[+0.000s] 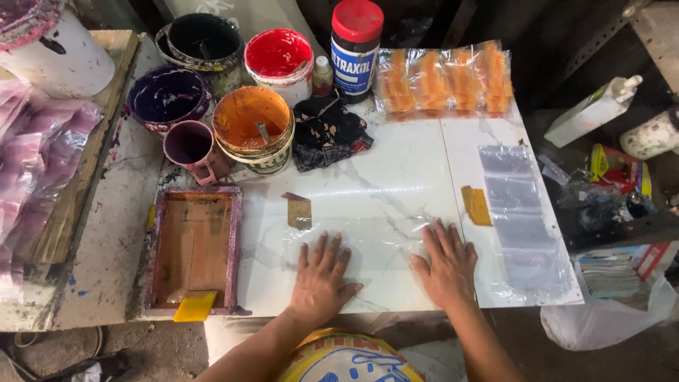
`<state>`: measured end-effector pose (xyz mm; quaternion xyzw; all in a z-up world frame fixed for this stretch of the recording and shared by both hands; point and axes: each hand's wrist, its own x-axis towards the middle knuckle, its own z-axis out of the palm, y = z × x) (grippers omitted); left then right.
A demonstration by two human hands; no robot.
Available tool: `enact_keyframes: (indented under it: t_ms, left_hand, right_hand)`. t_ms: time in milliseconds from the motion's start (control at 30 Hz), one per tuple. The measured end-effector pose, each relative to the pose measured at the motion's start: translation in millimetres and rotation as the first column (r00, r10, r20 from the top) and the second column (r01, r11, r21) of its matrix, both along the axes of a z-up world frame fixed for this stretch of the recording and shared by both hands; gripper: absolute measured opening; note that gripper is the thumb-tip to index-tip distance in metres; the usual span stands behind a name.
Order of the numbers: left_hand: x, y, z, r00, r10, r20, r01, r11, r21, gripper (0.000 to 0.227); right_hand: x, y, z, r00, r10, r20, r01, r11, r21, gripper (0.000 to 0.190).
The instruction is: The person wipes a rectangular wooden frame with a yellow sponge, cleans the white table surface with a dark cloth, and places a clear plastic sheet on the table. They then stir a container of orange paint with a stick.
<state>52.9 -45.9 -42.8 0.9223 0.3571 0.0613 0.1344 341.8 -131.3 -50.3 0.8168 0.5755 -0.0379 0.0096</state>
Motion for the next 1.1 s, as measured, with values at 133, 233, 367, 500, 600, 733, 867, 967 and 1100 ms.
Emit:
enact_keyframes:
  t_ms: [133, 233, 367, 500, 600, 733, 867, 967, 1100]
  left_hand:
    - [32.1, -8.9, 31.2, 0.994, -0.108, -0.016, 0.106, 0.991, -0.086, 0.075]
    - [64.1, -7.5, 47.5, 0.98, -0.201, 0.002, 0.2, 0.977, -0.071, 0.078]
    - [106.1, -6.4, 17.5, 0.958, -0.283, 0.05, 0.287, 0.953, -0.093, 0.066]
    - [122.6, 2.9, -3.7, 0.945, -0.263, 0.192, 0.263, 0.964, 0.027, 0.062]
    - [105.8, 18.1, 32.7, 0.985, -0.174, -0.02, 0.171, 0.982, -0.085, 0.068]
    - [74.4, 36.1, 61.9, 0.986, -0.063, -0.157, 0.039, 0.987, -0.154, 0.073]
    - [41.7, 43.7, 84.9, 0.948, 0.062, -0.311, -0.132, 0.969, -0.207, 0.083]
    - [24.7, 49.6, 80.4, 0.932, 0.153, -0.328, -0.222, 0.957, -0.184, 0.084]
    - [12.4, 49.5, 76.1, 0.882, 0.343, -0.323, -0.395, 0.912, -0.111, 0.072]
  right_hand:
    - [-10.3, 7.2, 11.9, 0.999, 0.041, -0.027, -0.042, 0.999, -0.031, 0.072]
    - [-5.3, 14.3, 18.8, 0.981, -0.178, -0.082, 0.174, 0.983, -0.055, 0.071]
    - [17.1, 6.0, -11.8, 0.965, -0.23, -0.122, 0.252, 0.945, 0.207, 0.054]
    - [10.6, -1.3, -6.5, 0.996, -0.068, -0.053, 0.083, 0.93, 0.359, 0.044]
    - [3.1, 4.5, 4.5, 0.992, -0.12, -0.027, 0.121, 0.991, 0.062, 0.049]
    - [3.9, 6.0, 7.5, 0.988, -0.15, -0.033, 0.15, 0.989, -0.008, 0.053]
    - [0.8, 4.9, 11.7, 0.983, -0.183, 0.005, 0.183, 0.982, -0.051, 0.053]
    - [1.6, 6.0, 10.9, 0.975, -0.221, 0.015, 0.221, 0.972, -0.085, 0.054]
    - [3.7, 5.7, 8.5, 0.965, -0.263, -0.005, 0.261, 0.959, -0.107, 0.055]
